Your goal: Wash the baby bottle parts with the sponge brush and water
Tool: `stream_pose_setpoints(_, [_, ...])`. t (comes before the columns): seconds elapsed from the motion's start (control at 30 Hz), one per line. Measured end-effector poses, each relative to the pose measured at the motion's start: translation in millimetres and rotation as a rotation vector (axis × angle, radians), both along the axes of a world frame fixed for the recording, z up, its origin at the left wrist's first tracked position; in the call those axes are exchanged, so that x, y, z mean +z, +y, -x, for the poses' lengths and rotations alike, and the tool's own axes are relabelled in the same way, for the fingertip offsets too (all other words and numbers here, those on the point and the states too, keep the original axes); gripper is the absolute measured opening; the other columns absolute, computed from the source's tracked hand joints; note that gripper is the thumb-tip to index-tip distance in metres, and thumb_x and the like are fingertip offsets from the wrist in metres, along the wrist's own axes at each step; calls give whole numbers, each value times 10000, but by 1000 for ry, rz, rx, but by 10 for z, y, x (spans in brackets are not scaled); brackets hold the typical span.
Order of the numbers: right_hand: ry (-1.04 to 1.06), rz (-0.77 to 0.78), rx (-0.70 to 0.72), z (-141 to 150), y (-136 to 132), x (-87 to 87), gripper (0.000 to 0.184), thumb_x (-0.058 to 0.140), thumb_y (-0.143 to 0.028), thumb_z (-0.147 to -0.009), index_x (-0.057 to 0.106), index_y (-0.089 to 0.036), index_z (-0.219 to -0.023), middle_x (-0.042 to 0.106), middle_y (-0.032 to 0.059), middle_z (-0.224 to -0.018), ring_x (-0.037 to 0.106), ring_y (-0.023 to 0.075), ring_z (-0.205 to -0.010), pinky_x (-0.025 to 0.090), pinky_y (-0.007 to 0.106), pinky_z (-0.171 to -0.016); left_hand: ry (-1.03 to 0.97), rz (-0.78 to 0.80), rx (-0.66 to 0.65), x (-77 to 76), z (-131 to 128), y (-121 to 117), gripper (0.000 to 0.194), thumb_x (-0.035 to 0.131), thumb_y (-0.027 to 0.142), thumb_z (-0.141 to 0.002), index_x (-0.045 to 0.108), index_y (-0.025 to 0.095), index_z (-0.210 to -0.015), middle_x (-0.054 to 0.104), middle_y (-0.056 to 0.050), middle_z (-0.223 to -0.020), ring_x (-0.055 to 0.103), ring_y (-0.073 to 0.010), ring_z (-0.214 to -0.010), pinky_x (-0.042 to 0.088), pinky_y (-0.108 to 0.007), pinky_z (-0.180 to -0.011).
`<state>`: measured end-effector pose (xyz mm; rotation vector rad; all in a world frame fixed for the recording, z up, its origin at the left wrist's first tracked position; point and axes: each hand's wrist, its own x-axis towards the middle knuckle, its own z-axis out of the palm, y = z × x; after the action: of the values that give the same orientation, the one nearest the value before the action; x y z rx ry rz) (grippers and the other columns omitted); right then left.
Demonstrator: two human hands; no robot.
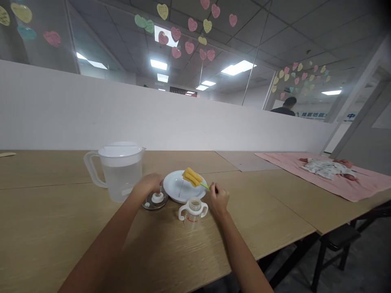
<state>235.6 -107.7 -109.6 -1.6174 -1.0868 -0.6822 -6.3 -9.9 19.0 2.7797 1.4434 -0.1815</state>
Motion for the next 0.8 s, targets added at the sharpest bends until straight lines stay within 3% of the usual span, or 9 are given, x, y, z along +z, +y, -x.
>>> stream_pose_setpoints(0.1, [31, 6, -7, -7, 0, 7, 465, 325, -366, -895, 521, -166, -524, 472, 1, -445, 311, 87, -435, 199, 247, -494, -26, -41, 6, 131, 6, -169, 174, 592, 178, -693, 696, 171, -831, 716, -122, -918, 662, -235, -802, 442, -251, -602])
stream_pose_setpoints(0.23, [136, 0, -30, -19, 4, 35, 491, 307, -407, -899, 548, -166, -546, 495, 9, -464, 341, 97, -445, 206, 247, -501, -120, -37, -111, 324, -63, -554, 310, 398, 296, -857, 685, 182, -888, 708, -106, -956, 655, -218, -818, 438, -269, -638])
stream_pose_setpoints(0.33, [196, 1, -45, -30, 8, 46, 518, 282, -437, -902, 568, -167, -566, 528, 25, -492, 375, 110, -460, 211, 250, -506, -268, 114, -328, 313, -193, -809, 351, 505, 415, -798, 642, 215, -1052, 677, -73, -1091, 630, -232, -944, 447, -272, -698])
stream_pose_setpoints(0.4, [214, 12, -47, -38, 14, 43, 526, 277, -455, -903, 578, -169, -580, 552, 38, -513, 392, 118, -468, 214, 254, -510, -257, 195, -431, 225, -292, -901, 389, 626, 427, -695, 640, 226, -1028, 682, -53, -1067, 625, -244, -941, 444, -271, -685])
stream_pose_setpoints(0.57, [331, 57, -44, -57, 36, 17, 552, 224, -479, -920, 593, -173, -647, 592, 60, -567, 451, 148, -497, 231, 266, -528, -204, 217, -491, 31, -434, -910, 366, 720, 418, -582, 632, 210, -870, 686, -39, -893, 626, -245, -803, 419, -273, -582])
stream_pose_setpoints(0.7, [424, 16, -65, -73, 41, 13, 492, 203, -428, -923, 570, -184, -706, 611, 66, -650, 490, 169, -562, 258, 267, -551, -379, 274, -621, 109, -394, -873, 395, 747, 387, -563, 638, 235, -911, 673, 1, -929, 616, -221, -854, 443, -267, -677])
stream_pose_setpoints(0.8, [433, -72, -42, -76, 35, 18, 395, 214, -354, -905, 542, -193, -756, 592, 50, -672, 484, 172, -593, 269, 263, -554, -614, 269, -628, 195, -360, -835, 469, 728, 382, -601, 621, 239, -1035, 642, -6, -1072, 586, -226, -986, 445, -287, -827])
